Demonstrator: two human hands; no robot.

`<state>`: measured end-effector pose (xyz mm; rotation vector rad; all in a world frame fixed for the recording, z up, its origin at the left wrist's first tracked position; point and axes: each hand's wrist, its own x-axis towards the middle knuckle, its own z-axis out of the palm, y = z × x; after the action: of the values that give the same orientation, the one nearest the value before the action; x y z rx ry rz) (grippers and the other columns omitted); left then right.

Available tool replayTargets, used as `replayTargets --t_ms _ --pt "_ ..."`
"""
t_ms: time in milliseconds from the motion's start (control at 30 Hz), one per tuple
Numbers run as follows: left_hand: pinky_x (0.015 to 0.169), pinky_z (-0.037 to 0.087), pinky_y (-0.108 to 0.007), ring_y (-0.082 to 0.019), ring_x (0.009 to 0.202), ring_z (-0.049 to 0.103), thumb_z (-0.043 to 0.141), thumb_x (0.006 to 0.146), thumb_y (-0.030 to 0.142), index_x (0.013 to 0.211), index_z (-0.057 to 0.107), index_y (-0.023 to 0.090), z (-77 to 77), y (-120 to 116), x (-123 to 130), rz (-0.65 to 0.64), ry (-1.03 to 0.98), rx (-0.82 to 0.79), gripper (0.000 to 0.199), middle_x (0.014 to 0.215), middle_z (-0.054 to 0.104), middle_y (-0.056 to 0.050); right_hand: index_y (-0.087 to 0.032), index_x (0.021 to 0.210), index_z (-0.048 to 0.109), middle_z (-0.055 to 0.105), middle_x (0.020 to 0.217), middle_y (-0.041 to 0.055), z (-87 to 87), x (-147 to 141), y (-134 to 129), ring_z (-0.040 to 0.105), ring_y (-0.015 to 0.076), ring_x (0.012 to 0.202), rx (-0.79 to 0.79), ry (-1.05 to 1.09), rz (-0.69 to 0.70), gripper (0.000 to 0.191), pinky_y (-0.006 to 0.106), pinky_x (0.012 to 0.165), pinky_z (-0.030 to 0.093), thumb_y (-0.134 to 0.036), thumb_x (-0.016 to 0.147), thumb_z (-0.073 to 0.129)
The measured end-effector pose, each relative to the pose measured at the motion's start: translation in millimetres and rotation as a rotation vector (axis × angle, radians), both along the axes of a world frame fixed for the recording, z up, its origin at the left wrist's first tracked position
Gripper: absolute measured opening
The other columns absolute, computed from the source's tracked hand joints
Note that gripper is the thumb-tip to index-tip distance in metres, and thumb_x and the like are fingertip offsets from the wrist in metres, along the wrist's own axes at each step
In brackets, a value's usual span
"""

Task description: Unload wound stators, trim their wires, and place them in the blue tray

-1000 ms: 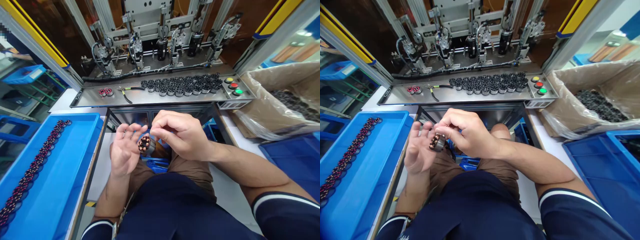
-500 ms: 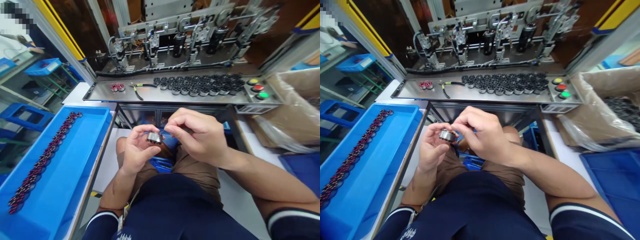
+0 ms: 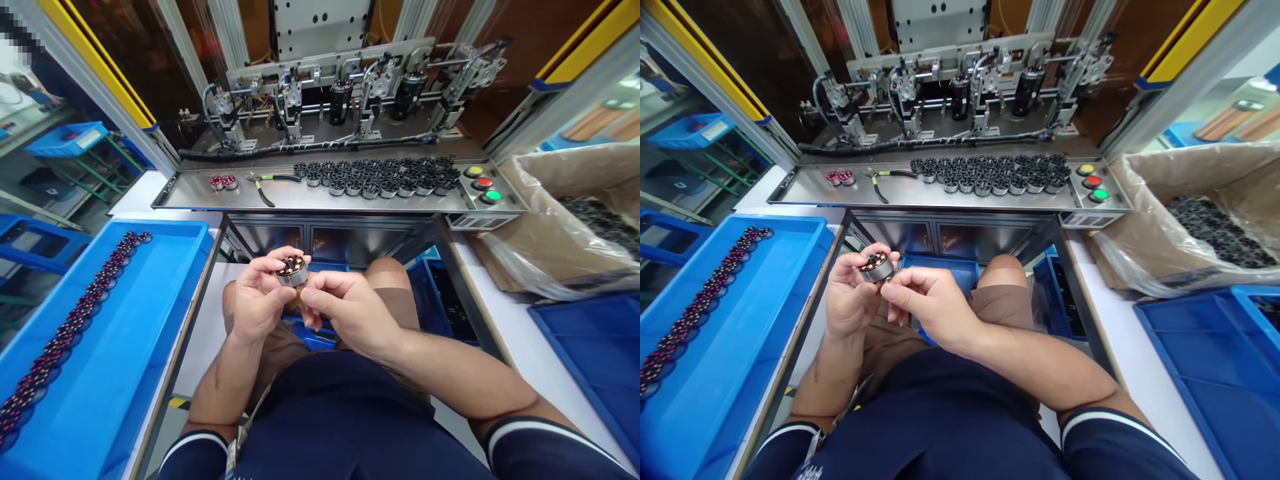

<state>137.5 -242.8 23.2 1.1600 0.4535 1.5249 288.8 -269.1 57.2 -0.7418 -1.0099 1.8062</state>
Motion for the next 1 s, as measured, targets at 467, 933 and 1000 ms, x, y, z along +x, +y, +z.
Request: replayTargets --t_ms 467,933,1000 --pt "0.097 0.055 -0.027 -0.02 0.112 0.068 0.094 0.06 0.042 0.125 0.068 0.026 5.1 -8.4 -6.7 0.145 0.335 0.022 0.072 0.12 0.072 -0.008 -0.022 0.108 0.07 0.069 0.105 0.0081 -24.6 17.3 16.3 0.066 0.0211 0.096 0.661 -0.223 -0.3 0.036 0.038 0.085 0.056 -0.037 0.078 0.084" --pt "0.083 0.055 -0.026 -0.017 0.095 0.068 0.085 0.075 0.022 0.115 0.073 0.025 5.9 -19.0 -2.9 0.223 0.588 0.054 0.041 0.106 0.073 -0.006 -0.021 0.102 0.071 0.066 0.088 0.0046 -15.5 35.0 16.2 0.065 0.0175 0.08 1.13 -0.407 -0.429 0.018 0.033 0.068 0.055 -0.014 0.085 0.075" --pt "0.085 0.055 -0.027 -0.017 0.096 0.067 0.086 0.074 0.022 0.112 0.074 0.025 5.5 -19.0 -3.3 0.24 0.612 0.083 0.04 0.102 0.073 -0.005 -0.021 0.09 0.07 0.065 0.079 0.0021 -12.4 34.1 14.6 0.064 0.0155 0.073 1.069 -0.389 -0.432 0.012 0.031 0.064 0.054 -0.01 0.086 0.071"
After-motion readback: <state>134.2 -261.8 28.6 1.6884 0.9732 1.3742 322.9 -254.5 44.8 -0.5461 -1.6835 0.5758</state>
